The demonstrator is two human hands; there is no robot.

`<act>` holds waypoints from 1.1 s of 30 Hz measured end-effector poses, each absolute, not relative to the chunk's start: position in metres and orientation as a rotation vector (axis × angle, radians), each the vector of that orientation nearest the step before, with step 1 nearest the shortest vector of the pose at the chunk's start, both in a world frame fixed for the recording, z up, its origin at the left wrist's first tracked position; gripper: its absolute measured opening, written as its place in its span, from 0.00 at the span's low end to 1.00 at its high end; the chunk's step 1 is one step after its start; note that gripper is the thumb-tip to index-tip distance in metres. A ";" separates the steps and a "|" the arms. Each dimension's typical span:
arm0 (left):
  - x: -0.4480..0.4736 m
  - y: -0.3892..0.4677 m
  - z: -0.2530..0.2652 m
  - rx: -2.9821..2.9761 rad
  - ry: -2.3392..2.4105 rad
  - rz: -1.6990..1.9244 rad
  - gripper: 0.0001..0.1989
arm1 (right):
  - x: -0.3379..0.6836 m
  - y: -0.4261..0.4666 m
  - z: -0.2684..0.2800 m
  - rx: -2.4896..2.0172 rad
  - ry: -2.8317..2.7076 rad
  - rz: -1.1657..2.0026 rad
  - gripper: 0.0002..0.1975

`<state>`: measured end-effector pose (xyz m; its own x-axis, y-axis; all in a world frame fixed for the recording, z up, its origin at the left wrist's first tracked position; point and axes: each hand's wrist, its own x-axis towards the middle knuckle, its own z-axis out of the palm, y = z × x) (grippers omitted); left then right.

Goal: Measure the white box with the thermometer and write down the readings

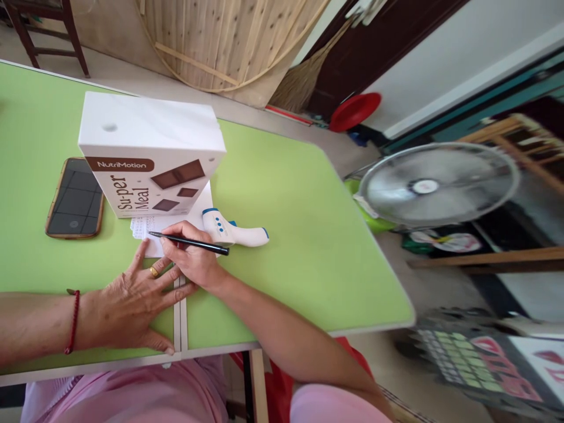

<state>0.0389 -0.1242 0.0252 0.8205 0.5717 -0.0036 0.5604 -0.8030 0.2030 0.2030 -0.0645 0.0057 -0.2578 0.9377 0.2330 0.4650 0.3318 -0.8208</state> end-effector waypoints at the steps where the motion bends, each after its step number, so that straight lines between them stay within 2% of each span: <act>1: 0.039 -0.124 0.025 2.807 0.882 0.084 0.47 | 0.203 -0.065 0.006 -1.239 -1.864 0.819 0.06; 33: 0.039 -0.124 0.028 2.822 0.877 0.015 0.48 | 0.202 -0.063 0.008 -1.221 -1.857 0.881 0.05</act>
